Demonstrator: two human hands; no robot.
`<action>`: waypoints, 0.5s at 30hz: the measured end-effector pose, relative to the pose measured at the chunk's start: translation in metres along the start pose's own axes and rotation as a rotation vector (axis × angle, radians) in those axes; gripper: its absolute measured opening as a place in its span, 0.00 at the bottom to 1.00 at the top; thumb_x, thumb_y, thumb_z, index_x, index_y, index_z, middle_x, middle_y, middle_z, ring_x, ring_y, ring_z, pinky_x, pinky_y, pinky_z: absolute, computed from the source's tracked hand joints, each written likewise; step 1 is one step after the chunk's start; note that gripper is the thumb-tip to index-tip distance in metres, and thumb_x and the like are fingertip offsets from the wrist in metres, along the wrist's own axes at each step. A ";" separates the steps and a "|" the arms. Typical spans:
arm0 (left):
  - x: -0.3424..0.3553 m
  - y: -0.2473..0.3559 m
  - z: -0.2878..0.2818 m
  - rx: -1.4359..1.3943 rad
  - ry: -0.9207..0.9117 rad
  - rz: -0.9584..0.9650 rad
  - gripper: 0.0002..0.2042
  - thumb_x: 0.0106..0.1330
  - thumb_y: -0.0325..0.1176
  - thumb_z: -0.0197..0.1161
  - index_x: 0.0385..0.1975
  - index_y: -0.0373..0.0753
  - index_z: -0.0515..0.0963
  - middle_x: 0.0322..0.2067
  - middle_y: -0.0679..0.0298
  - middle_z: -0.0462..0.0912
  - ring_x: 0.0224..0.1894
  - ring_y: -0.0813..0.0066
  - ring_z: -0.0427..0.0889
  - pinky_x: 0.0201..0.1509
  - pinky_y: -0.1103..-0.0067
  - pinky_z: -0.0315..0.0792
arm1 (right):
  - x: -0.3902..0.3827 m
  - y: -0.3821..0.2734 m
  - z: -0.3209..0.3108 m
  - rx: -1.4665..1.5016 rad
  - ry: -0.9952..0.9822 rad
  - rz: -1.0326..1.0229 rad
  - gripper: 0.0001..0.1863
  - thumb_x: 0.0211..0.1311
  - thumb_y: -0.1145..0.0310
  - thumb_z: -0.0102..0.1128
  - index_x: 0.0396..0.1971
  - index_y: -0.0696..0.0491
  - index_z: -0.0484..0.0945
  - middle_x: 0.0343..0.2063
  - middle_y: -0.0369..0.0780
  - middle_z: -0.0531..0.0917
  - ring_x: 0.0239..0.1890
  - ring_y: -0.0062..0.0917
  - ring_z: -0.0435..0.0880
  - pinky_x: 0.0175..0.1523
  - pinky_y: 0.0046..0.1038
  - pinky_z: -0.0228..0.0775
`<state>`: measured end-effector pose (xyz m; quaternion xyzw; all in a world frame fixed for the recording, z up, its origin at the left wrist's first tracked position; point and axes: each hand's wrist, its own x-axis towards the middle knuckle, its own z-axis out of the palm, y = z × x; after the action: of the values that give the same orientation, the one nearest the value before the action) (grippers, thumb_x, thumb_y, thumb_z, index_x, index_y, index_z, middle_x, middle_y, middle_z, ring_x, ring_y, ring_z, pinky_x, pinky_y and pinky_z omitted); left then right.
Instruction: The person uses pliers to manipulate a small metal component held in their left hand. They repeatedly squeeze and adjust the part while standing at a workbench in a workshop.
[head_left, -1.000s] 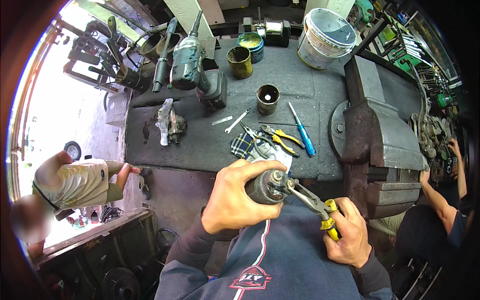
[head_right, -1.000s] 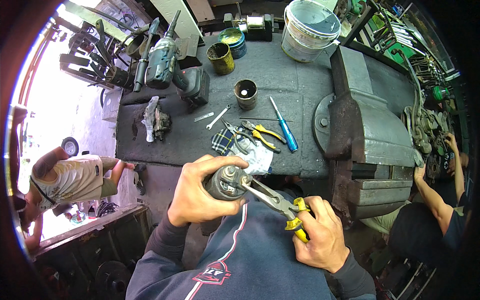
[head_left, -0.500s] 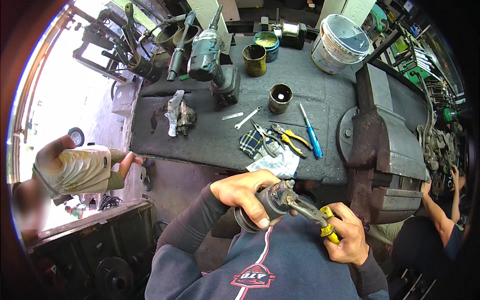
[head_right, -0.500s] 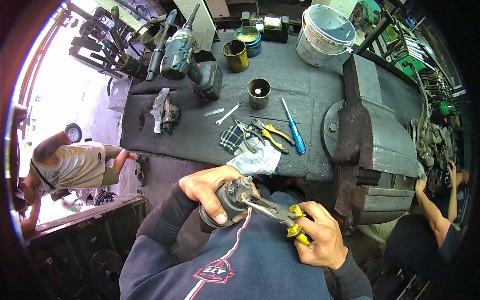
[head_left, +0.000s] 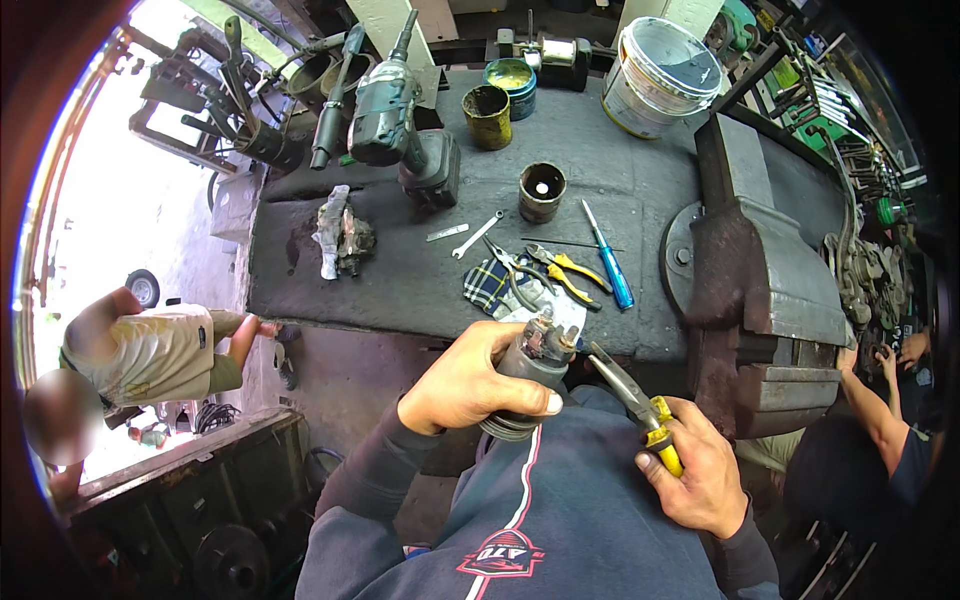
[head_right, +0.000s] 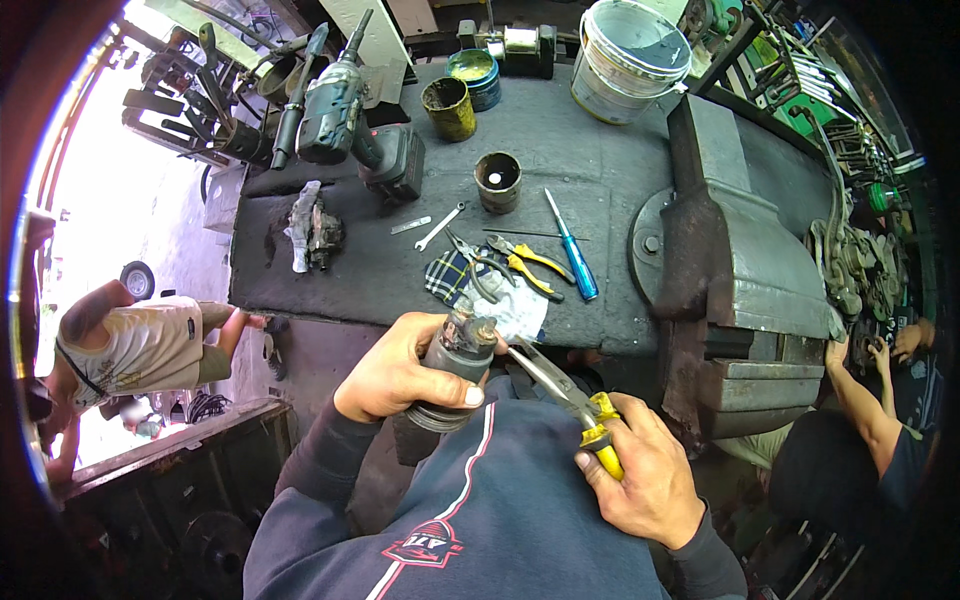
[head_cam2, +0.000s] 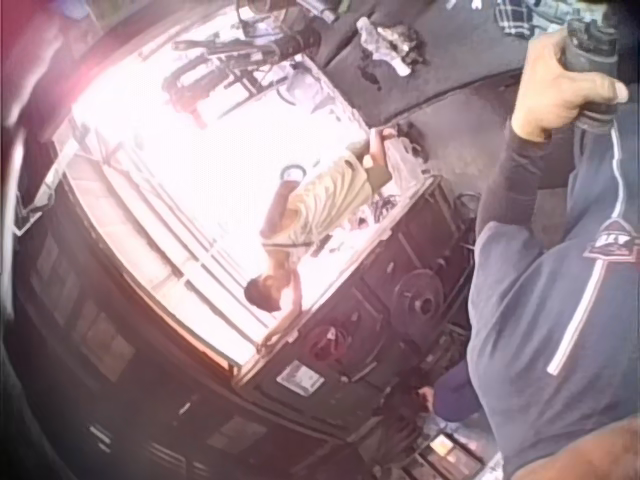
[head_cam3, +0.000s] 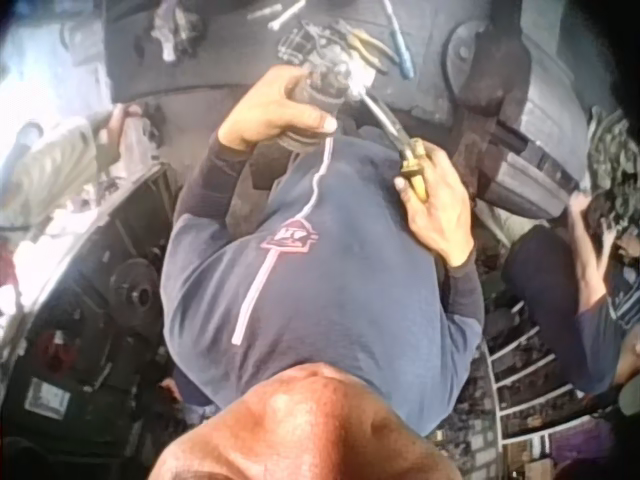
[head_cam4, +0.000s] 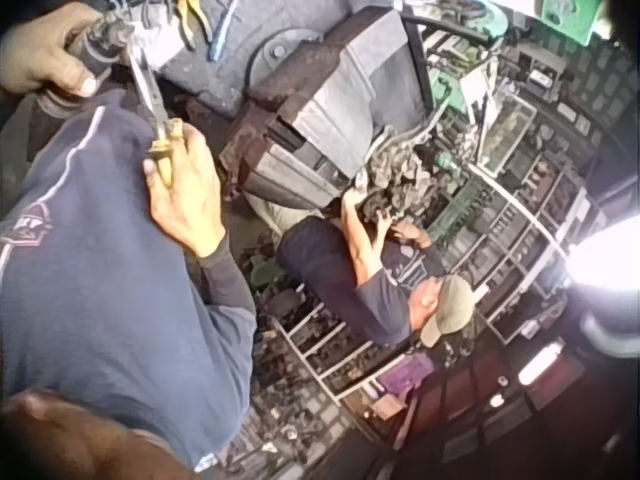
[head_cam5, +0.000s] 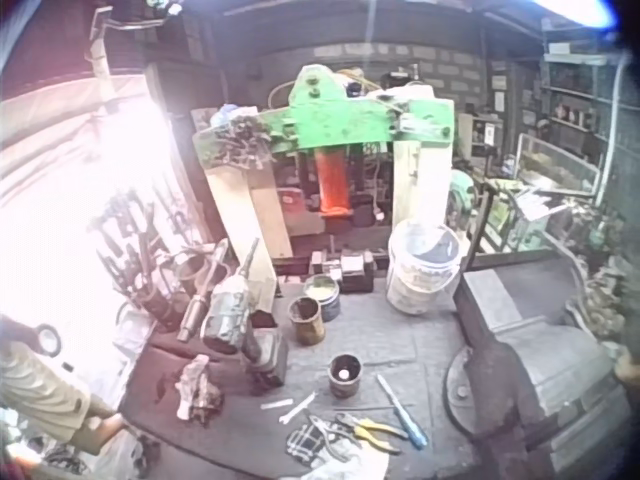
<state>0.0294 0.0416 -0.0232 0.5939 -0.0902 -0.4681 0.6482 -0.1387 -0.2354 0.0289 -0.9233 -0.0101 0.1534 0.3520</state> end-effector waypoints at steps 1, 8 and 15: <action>0.001 0.000 0.002 0.042 0.040 0.042 0.26 0.57 0.30 0.83 0.56 0.32 0.85 0.42 0.68 0.89 0.45 0.80 0.84 0.58 0.77 0.78 | 0.001 -0.002 0.000 -0.010 -0.004 0.003 0.19 0.63 0.65 0.77 0.48 0.61 0.84 0.61 0.55 0.81 0.56 0.53 0.85 0.61 0.45 0.79; -0.003 0.007 0.020 0.269 0.285 0.111 0.25 0.54 0.31 0.83 0.53 0.32 0.86 0.43 0.64 0.90 0.46 0.79 0.85 0.57 0.77 0.79 | 0.006 -0.008 0.001 -0.049 0.018 -0.007 0.21 0.61 0.66 0.77 0.49 0.64 0.84 0.60 0.56 0.80 0.55 0.52 0.85 0.61 0.45 0.79; -0.004 -0.003 0.033 0.449 0.477 0.201 0.26 0.52 0.31 0.83 0.52 0.33 0.87 0.45 0.63 0.92 0.49 0.77 0.88 0.59 0.75 0.79 | 0.012 -0.017 0.003 -0.062 0.077 0.002 0.19 0.56 0.72 0.78 0.47 0.62 0.83 0.59 0.55 0.80 0.56 0.54 0.84 0.62 0.46 0.77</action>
<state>0.0033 0.0218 -0.0148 0.8027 -0.0949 -0.2180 0.5470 -0.1270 -0.2193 0.0341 -0.9390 -0.0004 0.1177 0.3232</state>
